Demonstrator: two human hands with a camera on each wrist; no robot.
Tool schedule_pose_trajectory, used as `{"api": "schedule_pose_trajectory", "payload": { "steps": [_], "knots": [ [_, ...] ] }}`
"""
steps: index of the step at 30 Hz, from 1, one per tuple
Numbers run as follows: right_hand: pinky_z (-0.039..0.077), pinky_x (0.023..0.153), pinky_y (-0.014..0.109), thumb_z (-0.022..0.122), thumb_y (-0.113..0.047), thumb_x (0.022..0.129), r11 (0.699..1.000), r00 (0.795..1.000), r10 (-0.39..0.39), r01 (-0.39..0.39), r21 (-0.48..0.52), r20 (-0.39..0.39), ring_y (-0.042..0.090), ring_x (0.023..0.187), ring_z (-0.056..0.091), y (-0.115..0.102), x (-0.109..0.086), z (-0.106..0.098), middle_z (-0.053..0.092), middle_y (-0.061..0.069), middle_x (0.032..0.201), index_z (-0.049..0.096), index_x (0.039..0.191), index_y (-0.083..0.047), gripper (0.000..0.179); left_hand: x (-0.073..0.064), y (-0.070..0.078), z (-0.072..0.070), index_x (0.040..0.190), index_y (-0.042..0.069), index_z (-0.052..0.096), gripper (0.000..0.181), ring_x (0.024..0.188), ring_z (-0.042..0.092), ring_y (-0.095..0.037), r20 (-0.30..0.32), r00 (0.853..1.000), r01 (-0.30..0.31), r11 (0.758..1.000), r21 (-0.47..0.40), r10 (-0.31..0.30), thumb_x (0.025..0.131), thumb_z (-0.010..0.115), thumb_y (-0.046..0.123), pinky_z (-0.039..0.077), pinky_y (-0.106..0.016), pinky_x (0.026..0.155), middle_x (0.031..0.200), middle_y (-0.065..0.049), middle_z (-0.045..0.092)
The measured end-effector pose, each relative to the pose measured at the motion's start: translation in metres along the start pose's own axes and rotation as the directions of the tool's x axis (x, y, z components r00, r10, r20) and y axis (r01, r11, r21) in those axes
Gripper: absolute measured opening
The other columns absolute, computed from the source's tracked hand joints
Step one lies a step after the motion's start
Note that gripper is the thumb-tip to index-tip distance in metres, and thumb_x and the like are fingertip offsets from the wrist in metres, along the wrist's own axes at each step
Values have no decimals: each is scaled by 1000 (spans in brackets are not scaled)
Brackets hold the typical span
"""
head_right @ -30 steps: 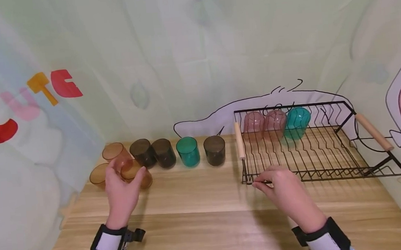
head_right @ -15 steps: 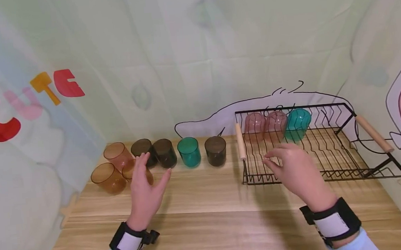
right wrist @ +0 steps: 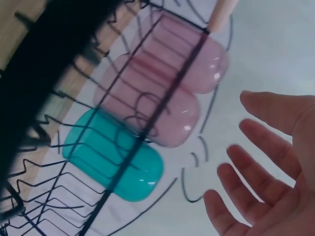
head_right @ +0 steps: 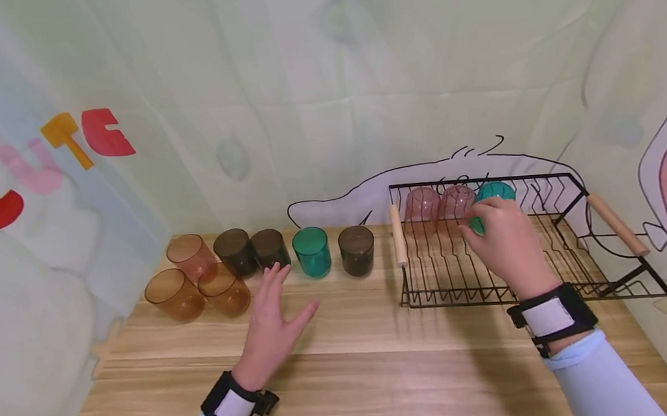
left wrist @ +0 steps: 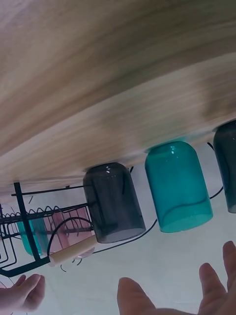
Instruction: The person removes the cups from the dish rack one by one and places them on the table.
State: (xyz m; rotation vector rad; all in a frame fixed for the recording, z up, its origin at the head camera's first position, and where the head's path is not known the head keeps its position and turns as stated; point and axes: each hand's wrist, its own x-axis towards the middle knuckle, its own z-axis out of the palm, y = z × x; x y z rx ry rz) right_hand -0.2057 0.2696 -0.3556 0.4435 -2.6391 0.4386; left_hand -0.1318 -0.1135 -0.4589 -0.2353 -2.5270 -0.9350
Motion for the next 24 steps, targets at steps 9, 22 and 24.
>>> {"api": "schedule_pose_trajectory", "payload": {
  "steps": [9, 22, 24],
  "knots": [
    [33, 88, 66, 72, -28, 78, 988, 983, 138, -128, -87, 123, 53, 119, 32, 34, 29, 8, 27, 29, 142, 50, 124, 1, 59, -5, -1, 6, 139, 7, 38, 76, 137, 14, -31, 78, 996, 31, 999, 36, -34, 82, 65, 49, 19, -53, 104, 149, -15, 24],
    [22, 87, 72, 71, -39, 79, 967, 905, 250, -216, -137, 345, 59, 120, 19, 66, 49, 8, 7, 34, 145, 22, 146, -5, 90, -3, -3, 5, 139, 7, 38, 76, 136, 16, -31, 156, 986, 48, 995, 92, -62, 83, 61, 53, 14, -49, 107, 147, -19, 24],
    [22, 86, 73, 70, -40, 79, 966, 890, 252, -211, -147, 379, 60, 119, 19, 67, 52, 7, 5, 35, 144, 19, 148, -7, 91, -3, -3, 5, 139, 7, 37, 77, 137, 15, -30, 165, 984, 57, 994, 90, -71, 83, 62, 53, 12, -47, 108, 147, -19, 24]
  ]
}}
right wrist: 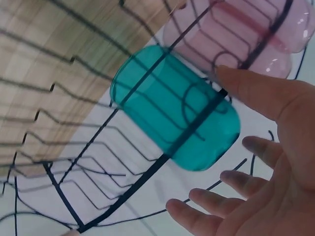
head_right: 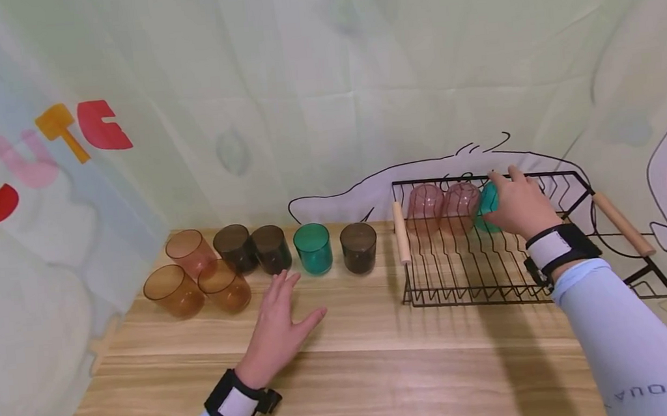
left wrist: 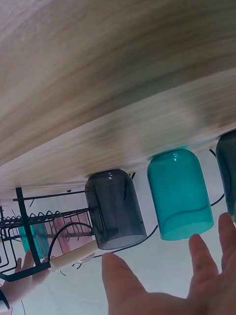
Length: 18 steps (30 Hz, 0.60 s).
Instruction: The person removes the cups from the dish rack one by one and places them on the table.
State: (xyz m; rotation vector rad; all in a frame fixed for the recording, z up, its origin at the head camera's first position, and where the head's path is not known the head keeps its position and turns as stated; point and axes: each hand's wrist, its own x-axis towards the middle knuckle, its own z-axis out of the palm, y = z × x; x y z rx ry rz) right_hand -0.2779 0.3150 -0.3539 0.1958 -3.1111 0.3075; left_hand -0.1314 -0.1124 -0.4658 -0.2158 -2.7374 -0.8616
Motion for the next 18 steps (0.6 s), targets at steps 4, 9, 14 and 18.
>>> {"api": "schedule_pose_trajectory", "payload": {
  "steps": [4, 9, 14, 18],
  "knots": [
    [22, 83, 75, 70, -36, 79, 1000, 999, -8, 9, -26, 49, 62, 118, 19, 3, 5, -2, 3, 35, 145, 16, 149, -10, 92, 0, -1, 1, 139, 7, 36, 78, 136, 16, -31, 2, 1000, -1, 1000, 4, 1, 82, 64, 52, 11, -47, 108, 147, -19, 24],
    [23, 82, 75, 73, -34, 76, 999, 997, -10, 13, -41, 76, 63, 116, 19, 7, 9, -1, 2, 35, 144, 15, 150, -13, 96, -1, -2, 1, 140, 7, 36, 80, 135, 18, -33, 6, 1000, -4, 1000, 21, 4, 82, 62, 55, 15, -50, 107, 147, -19, 24],
    [26, 82, 74, 73, -28, 77, 1000, 996, -16, 18, -16, 90, 61, 115, 24, 10, 11, 3, 9, 35, 143, 19, 149, -11, 91, -1, 0, -1, 140, 8, 36, 79, 135, 20, -32, 25, 1000, 5, 1000, 14, -6, 81, 63, 54, 18, -50, 106, 147, -18, 24],
    [32, 80, 71, 72, -26, 78, 1000, 996, -17, 16, 7, 87, 57, 111, 32, 10, 12, 5, 24, 35, 136, 25, 146, -7, 84, 0, -1, -1, 140, 7, 36, 79, 134, 22, -32, 34, 999, 15, 1000, 9, -15, 82, 64, 52, 18, -48, 106, 146, -18, 27]
  ]
}}
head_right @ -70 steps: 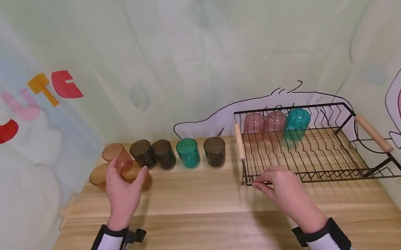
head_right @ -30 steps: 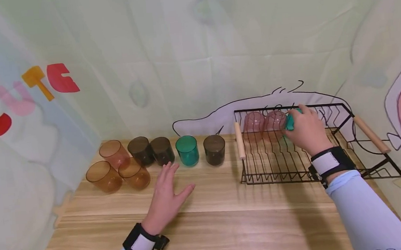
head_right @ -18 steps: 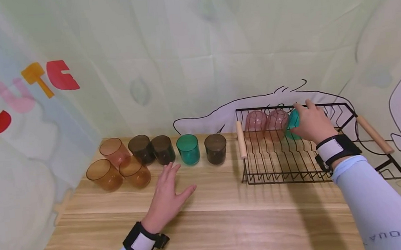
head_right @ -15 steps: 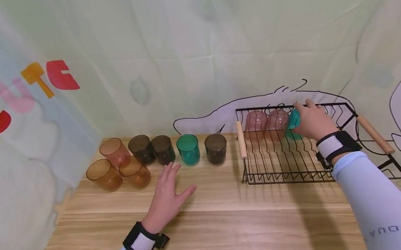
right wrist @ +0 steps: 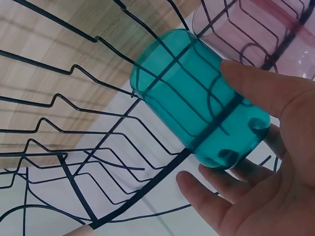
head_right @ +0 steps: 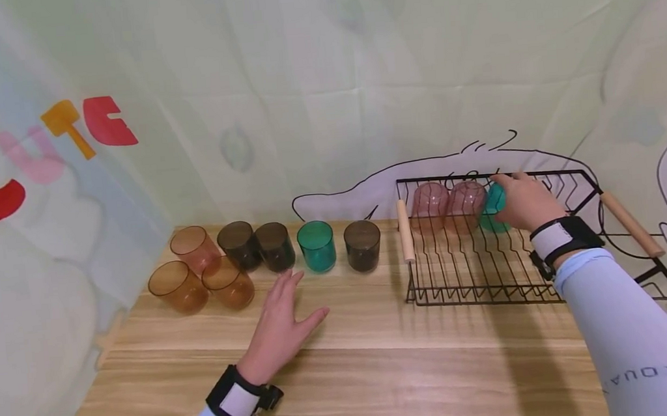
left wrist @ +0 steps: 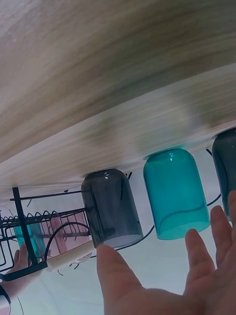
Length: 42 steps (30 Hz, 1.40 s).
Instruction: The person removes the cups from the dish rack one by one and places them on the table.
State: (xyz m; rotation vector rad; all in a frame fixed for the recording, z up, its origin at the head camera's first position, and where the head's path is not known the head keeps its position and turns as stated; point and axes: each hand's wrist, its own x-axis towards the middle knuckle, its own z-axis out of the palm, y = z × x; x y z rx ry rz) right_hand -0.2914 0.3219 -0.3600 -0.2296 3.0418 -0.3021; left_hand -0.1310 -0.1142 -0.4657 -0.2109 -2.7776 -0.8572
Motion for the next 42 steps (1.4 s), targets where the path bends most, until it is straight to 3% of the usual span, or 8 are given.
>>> {"api": "schedule_pose_trajectory", "payload": {
  "steps": [8, 15, 23, 29, 32, 38, 42],
  "knots": [
    [40, 78, 64, 74, -30, 76, 1000, 1000, -9, 10, 10, -28, 48, 100, 48, 6, -5, -5, 50, 29, 117, 39, 135, -1, 75, 0, 3, -1, 141, 7, 35, 80, 132, 26, -30, 2, 1000, -9, 1000, -9, 9, 82, 64, 52, 21, -46, 105, 143, -16, 33],
    [39, 77, 65, 76, -42, 71, 999, 1000, 3, -2, 35, -16, 47, 100, 48, 10, -19, -13, 51, 29, 117, 42, 132, 2, 82, -1, 9, -5, 141, 8, 34, 78, 129, 32, -28, 19, 1000, 14, 1000, -24, -14, 82, 64, 51, 27, -44, 103, 143, -14, 34],
    [41, 66, 64, 77, -58, 62, 994, 987, 66, -52, 95, -146, 46, 95, 49, 1, -44, -31, 53, 27, 111, 42, 134, -5, 96, -2, 13, -7, 138, 9, 39, 74, 125, 38, -26, -14, 999, -32, 999, -37, 32, 82, 65, 49, 33, -44, 99, 140, -13, 38],
    [46, 59, 49, 74, -54, 70, 980, 973, 78, -35, 196, -219, 42, 96, 48, -19, -66, -47, 46, 29, 124, 30, 145, -11, 98, 0, 18, -11, 136, 12, 42, 70, 124, 39, -18, -17, 1000, -23, 996, -84, 21, 83, 62, 54, 34, -38, 99, 138, -7, 41],
    [46, 54, 45, 73, -54, 72, 978, 960, 68, -11, 208, -271, 40, 93, 49, -34, -76, -52, 45, 29, 124, 30, 145, -12, 94, 2, 20, -14, 135, 14, 43, 70, 123, 39, -15, -17, 1000, -12, 992, -126, 10, 83, 59, 58, 34, -35, 99, 137, -3, 42],
    [49, 67, 49, 71, -56, 73, 955, 923, 47, 71, 289, -381, 36, 100, 51, -68, -94, -47, 50, 20, 124, 40, 140, -14, 85, 6, 24, -17, 133, 17, 45, 70, 120, 41, -13, -17, 999, 29, 969, -244, -34, 81, 58, 62, 37, -35, 97, 132, 2, 45],
    [51, 69, 46, 72, -58, 70, 920, 913, 38, 126, 370, -405, 34, 104, 53, -88, -104, -35, 49, 14, 130, 41, 138, -15, 87, 8, 27, -19, 130, 20, 48, 68, 116, 43, -14, -21, 997, 57, 937, -346, -68, 79, 60, 63, 39, -38, 95, 129, 5, 48]
  ]
}}
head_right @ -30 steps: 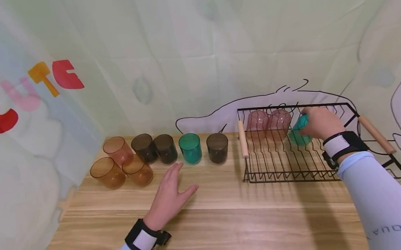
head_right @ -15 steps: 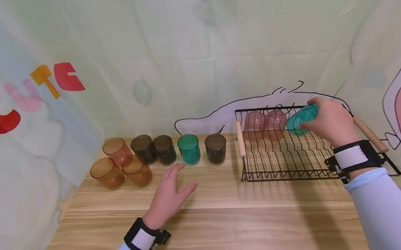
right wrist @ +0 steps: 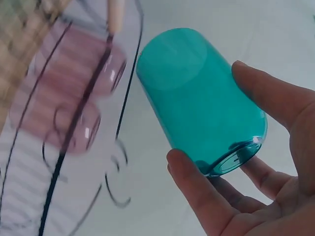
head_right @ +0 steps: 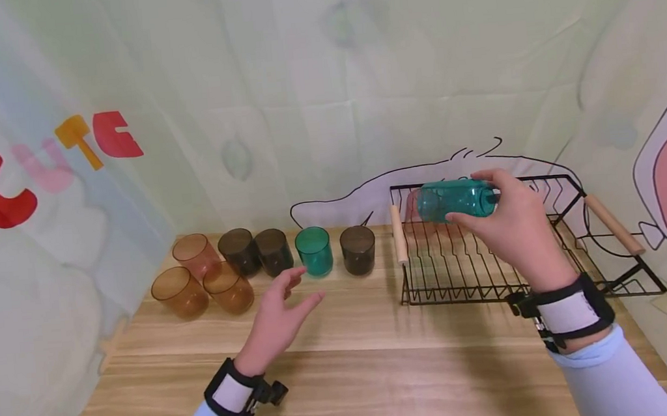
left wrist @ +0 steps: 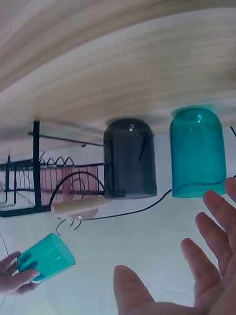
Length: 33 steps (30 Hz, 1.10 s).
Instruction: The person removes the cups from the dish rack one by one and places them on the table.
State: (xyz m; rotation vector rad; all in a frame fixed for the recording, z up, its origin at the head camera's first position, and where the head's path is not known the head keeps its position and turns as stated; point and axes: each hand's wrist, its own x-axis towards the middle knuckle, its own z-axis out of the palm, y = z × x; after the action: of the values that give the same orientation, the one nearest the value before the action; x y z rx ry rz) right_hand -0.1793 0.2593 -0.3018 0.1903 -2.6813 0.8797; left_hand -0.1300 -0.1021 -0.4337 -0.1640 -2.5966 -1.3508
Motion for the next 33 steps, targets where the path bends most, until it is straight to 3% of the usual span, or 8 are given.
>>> {"api": "schedule_pose_trajectory", "payload": {
  "steps": [6, 12, 17, 21, 24, 29, 33],
  "knots": [
    [52, 62, 32, 78, -53, 65, 988, 999, -8, 15, 155, -51, 29, 100, 56, -15, -18, 32, 49, 5, 128, 45, 128, -12, 82, 1, 8, -3, 128, 18, 52, 66, 114, 46, -12, -25, 1000, 9, 997, -75, -11, 79, 62, 61, 39, -37, 94, 125, 8, 50],
    [51, 71, 31, 82, -44, 64, 953, 994, -9, 41, 300, -109, 26, 104, 53, -28, -29, 59, 47, 2, 125, 44, 122, -13, 76, 5, 18, -3, 128, 15, 51, 61, 114, 49, -16, -12, 1000, -10, 986, -168, 9, 82, 64, 52, 39, -36, 95, 126, 3, 52],
    [51, 73, 30, 81, -41, 66, 905, 990, 13, 48, 423, -140, 19, 108, 52, -39, -41, 80, 49, 0, 121, 44, 121, -12, 73, 6, 28, -3, 127, 18, 51, 60, 114, 49, -12, 16, 1000, 15, 976, -219, -12, 82, 62, 55, 39, -32, 95, 127, 5, 52],
    [52, 67, 29, 82, -35, 66, 850, 990, 24, 51, 524, -136, 26, 105, 53, -50, -50, 95, 43, 2, 123, 43, 119, -9, 71, 7, 35, -2, 127, 21, 50, 56, 113, 49, -10, 23, 1000, 11, 968, -252, -5, 84, 61, 55, 39, -32, 94, 126, 7, 51],
    [51, 67, 28, 83, -30, 66, 830, 992, 32, 41, 557, -120, 30, 101, 54, -57, -54, 104, 41, 3, 124, 42, 117, -9, 69, 10, 41, -1, 129, 19, 49, 57, 113, 50, -10, 24, 1000, 2, 955, -297, 5, 86, 58, 55, 40, -32, 94, 126, 5, 51],
    [51, 66, 28, 84, -27, 66, 827, 994, 35, 32, 561, -108, 31, 100, 55, -64, -58, 114, 42, 6, 123, 42, 116, -9, 68, 16, 49, 1, 135, 17, 42, 65, 116, 47, -11, 61, 998, 36, 938, -345, -16, 87, 53, 59, 40, -32, 93, 130, 1, 49],
    [51, 68, 28, 83, -22, 67, 808, 995, 20, 44, 587, -102, 32, 101, 55, -82, -64, 108, 42, 9, 123, 40, 117, -6, 68, 21, 53, 1, 139, 19, 37, 68, 116, 46, -9, 107, 994, 72, 923, -377, -34, 88, 49, 61, 40, -35, 93, 131, 1, 48]
  ]
}}
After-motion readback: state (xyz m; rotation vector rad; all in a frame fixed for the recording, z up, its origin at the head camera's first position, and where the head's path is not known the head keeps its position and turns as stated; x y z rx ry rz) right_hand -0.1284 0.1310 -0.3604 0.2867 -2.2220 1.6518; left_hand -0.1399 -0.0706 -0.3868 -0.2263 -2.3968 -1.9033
